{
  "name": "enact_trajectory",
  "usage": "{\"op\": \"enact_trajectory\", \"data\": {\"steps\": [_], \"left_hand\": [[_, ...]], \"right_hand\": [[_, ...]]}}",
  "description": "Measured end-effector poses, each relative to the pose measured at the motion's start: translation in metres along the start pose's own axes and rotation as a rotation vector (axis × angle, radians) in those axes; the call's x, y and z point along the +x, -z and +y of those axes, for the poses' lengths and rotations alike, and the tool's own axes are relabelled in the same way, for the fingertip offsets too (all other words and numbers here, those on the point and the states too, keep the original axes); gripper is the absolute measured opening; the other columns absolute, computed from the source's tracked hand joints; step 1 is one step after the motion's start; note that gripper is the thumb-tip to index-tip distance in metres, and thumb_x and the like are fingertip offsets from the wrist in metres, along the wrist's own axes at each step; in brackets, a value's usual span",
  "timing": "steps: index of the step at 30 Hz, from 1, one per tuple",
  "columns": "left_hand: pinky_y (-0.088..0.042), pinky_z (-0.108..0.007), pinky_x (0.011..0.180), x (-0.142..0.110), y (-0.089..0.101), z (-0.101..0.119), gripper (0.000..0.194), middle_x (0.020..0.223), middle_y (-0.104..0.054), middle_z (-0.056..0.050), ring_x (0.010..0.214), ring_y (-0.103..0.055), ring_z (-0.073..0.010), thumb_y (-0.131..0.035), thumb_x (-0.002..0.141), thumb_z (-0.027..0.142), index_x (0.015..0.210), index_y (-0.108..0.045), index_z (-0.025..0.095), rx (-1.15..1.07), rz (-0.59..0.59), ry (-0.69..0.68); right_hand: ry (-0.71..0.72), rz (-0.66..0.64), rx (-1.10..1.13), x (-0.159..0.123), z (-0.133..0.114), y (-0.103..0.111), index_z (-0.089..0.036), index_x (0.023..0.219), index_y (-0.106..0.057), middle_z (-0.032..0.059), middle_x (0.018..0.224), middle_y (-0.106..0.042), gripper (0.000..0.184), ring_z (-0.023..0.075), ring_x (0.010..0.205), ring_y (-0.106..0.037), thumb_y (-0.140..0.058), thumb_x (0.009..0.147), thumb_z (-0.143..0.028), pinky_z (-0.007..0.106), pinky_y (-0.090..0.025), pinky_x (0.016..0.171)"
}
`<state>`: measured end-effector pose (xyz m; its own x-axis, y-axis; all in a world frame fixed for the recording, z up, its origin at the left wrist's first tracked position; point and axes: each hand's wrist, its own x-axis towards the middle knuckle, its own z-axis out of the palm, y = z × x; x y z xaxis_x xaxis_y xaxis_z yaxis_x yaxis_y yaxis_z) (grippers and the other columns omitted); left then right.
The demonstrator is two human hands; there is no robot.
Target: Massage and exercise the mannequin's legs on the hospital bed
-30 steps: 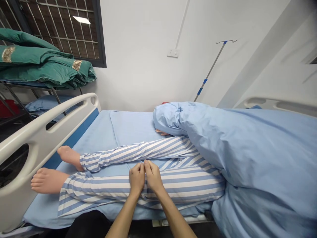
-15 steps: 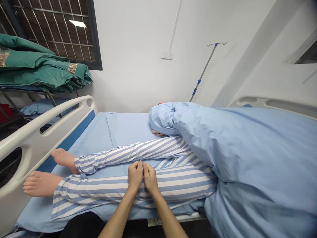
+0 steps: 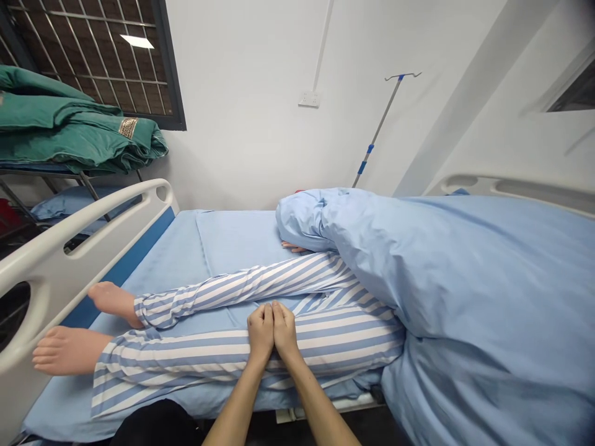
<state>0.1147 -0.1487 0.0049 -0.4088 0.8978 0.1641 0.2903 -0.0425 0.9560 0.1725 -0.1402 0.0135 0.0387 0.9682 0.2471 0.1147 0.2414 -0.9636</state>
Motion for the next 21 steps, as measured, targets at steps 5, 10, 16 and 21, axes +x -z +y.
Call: {"op": "enact_trajectory", "data": {"steps": [5,10,16,21], "left_hand": [[-0.027,-0.023,0.053,-0.002,0.0,0.003,0.037,0.05,-0.049,0.001,0.051,-0.04,-0.0101,-0.034,0.082,0.035,0.052,-0.045,0.017,0.063,-0.098,-0.087],[-0.027,-0.023,0.054,-0.004,-0.003,-0.002,0.036,0.051,-0.05,0.0,0.051,-0.042,-0.0105,-0.034,0.082,0.033,0.052,-0.046,0.017,0.13,-0.095,-0.09],[-0.028,-0.022,0.052,-0.001,-0.006,0.006,0.035,0.049,-0.045,0.002,0.05,-0.038,-0.0094,-0.039,0.079,0.036,0.05,-0.042,0.017,-0.034,-0.097,-0.023],[-0.025,-0.02,0.044,0.0,-0.017,0.046,0.036,0.044,-0.027,0.007,0.042,-0.026,-0.0064,-0.041,0.077,0.042,0.052,-0.031,0.019,-0.464,-0.117,0.158]], "right_hand": [[0.116,-0.094,-0.235,0.005,-0.013,0.022,-0.018,0.056,-0.038,-0.0033,0.051,-0.041,0.036,0.0096,0.05,-0.037,-0.036,0.086,-0.037,0.022,-0.028,0.049],[0.144,-0.098,-0.293,0.0,-0.001,0.03,-0.018,0.058,-0.041,-0.0026,0.052,-0.042,0.035,0.0104,0.051,-0.04,-0.032,0.088,-0.035,0.022,-0.028,0.051],[0.131,-0.085,-0.247,-0.003,0.009,0.028,-0.018,0.059,-0.044,-0.0018,0.053,-0.045,0.034,0.0108,0.052,-0.042,-0.033,0.087,-0.034,0.022,-0.03,0.052],[0.091,-0.035,-0.056,0.001,0.006,0.034,-0.018,0.061,-0.044,-0.0016,0.056,-0.045,0.035,0.0111,0.054,-0.041,-0.032,0.087,-0.037,0.022,-0.033,0.053]]}}
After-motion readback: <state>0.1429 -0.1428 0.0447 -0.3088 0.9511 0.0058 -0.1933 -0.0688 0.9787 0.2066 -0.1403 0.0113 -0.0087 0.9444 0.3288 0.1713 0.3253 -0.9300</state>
